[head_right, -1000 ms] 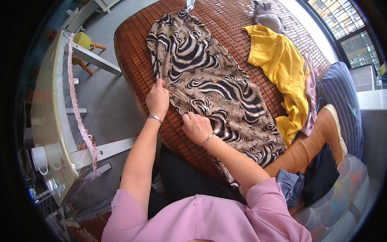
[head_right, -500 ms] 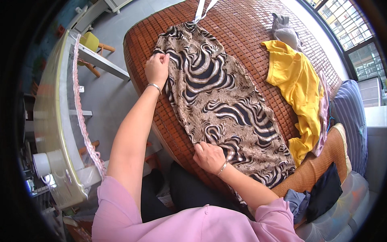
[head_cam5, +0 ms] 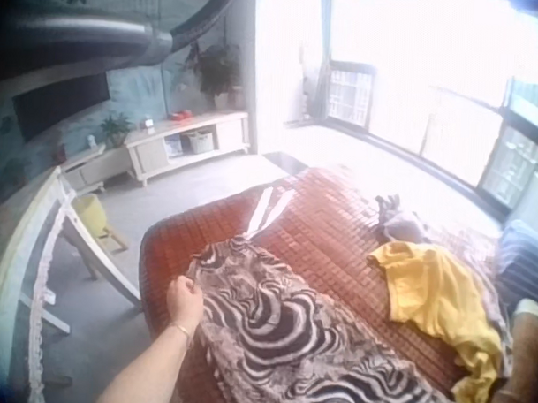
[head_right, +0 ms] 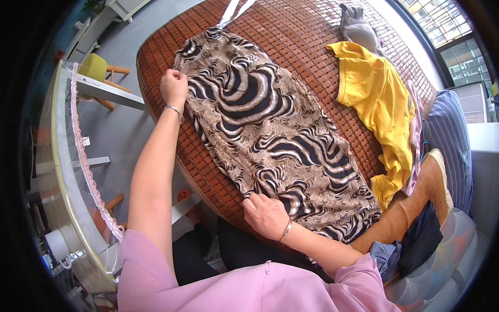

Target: The person folds a patterned garment and a pink garment by hand on a mat.

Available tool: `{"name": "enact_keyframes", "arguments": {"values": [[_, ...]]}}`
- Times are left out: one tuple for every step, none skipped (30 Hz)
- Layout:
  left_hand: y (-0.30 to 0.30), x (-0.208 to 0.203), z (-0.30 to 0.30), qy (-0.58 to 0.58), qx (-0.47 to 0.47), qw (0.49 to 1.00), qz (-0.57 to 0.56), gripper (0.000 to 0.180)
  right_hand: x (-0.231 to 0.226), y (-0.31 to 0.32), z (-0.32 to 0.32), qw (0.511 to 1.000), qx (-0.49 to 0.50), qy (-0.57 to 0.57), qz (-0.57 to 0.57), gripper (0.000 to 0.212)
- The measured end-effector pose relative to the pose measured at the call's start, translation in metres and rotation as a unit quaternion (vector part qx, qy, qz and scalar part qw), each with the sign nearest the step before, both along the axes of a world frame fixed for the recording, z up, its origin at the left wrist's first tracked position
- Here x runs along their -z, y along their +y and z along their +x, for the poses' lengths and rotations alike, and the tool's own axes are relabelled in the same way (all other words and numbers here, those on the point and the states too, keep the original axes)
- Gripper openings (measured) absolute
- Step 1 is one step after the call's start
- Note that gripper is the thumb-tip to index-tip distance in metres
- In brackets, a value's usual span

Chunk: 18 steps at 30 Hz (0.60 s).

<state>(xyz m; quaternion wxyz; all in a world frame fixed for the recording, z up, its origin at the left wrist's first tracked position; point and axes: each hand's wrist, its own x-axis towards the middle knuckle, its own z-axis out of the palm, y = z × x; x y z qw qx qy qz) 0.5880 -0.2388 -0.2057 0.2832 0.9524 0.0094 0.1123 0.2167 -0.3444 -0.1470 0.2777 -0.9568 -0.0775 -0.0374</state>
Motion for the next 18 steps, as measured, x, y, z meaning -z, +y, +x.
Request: {"name": "enact_keyframes", "arguments": {"values": [[-0.002, -0.002, 0.002, -0.016, -0.003, 1.000, 0.021, 0.017, -0.008, -0.006, 0.002, 1.000, -0.005, -0.014, 0.007, 0.014], [0.004, 0.000, 0.009, -0.030, -0.018, 0.998, 0.044, 0.023, -0.016, -0.015, 0.006, 0.999, -0.005, -0.045, 0.011, 0.014], [0.004, -0.001, 0.016, -0.035, -0.038, 0.998, 0.045, 0.035, -0.021, -0.026, 0.010, 0.999, 0.013, -0.042, 0.002, 0.014], [0.007, -0.003, 0.022, -0.043, -0.050, 0.997, 0.033, 0.044, -0.014, -0.040, 0.015, 0.994, 0.040, -0.104, -0.002, 0.015], [0.007, -0.007, 0.028, -0.054, -0.062, 0.996, 0.021, 0.053, -0.012, -0.055, 0.015, 0.995, 0.063, -0.076, -0.003, 0.023], [0.000, -0.017, 0.027, -0.014, -0.041, 0.999, 0.013, 0.067, -0.013, -0.069, 0.015, 0.993, 0.090, -0.069, -0.036, 0.032], [-0.009, -0.021, 0.023, 0.017, -0.020, 0.999, 0.039, 0.072, -0.015, -0.080, 0.014, 0.989, 0.116, -0.063, -0.069, 0.041], [-0.005, -0.016, 0.032, 0.059, 0.005, 0.997, 0.051, 0.072, -0.014, -0.086, 0.010, 0.991, 0.110, -0.018, -0.077, 0.048], [-0.008, -0.014, 0.038, 0.102, 0.035, 0.992, 0.062, 0.073, -0.010, -0.092, 0.006, 0.990, 0.109, 0.030, -0.086, 0.056], [-0.011, -0.008, 0.037, 0.072, 0.024, 0.994, 0.078, 0.058, 0.007, -0.097, -0.001, 0.988, 0.092, 0.084, -0.090, 0.062], [-0.011, -0.005, 0.042, 0.097, 0.026, 0.995, 0.008, 0.051, 0.013, -0.096, -0.003, 0.986, 0.075, 0.075, -0.128, 0.062], [-0.009, -0.004, 0.047, 0.122, 0.028, 0.990, -0.061, 0.043, 0.015, -0.096, -0.005, 0.987, 0.072, 0.076, -0.122, 0.062], [-0.008, -0.003, 0.052, 0.146, 0.030, 0.980, -0.131, 0.036, 0.015, -0.097, -0.005, 0.988, 0.068, 0.076, -0.117, 0.063], [-0.007, -0.004, 0.057, 0.130, 0.033, 0.953, -0.272, 0.016, 0.015, -0.098, -0.003, 0.989, 0.065, 0.070, -0.112, 0.063], [-0.002, -0.007, 0.060, 0.164, 0.083, 0.892, -0.413, 0.013, 0.015, -0.097, -0.003, 0.990, 0.061, 0.067, -0.111, 0.063], [0.002, -0.009, 0.062, 0.159, 0.111, 0.869, -0.456, 0.016, 0.016, -0.096, -0.003, 0.990, 0.057, 0.063, -0.109, 0.063], [0.002, -0.015, 0.061, 0.155, 0.141, 0.842, -0.497, 0.019, 0.017, -0.096, -0.003, 0.991, 0.055, 0.060, -0.108, 0.063], [-0.008, -0.027, 0.049, 0.122, 0.190, 0.821, -0.524, 0.021, 0.018, -0.096, -0.005, 0.990, 0.059, 0.061, -0.112, 0.062]]}}
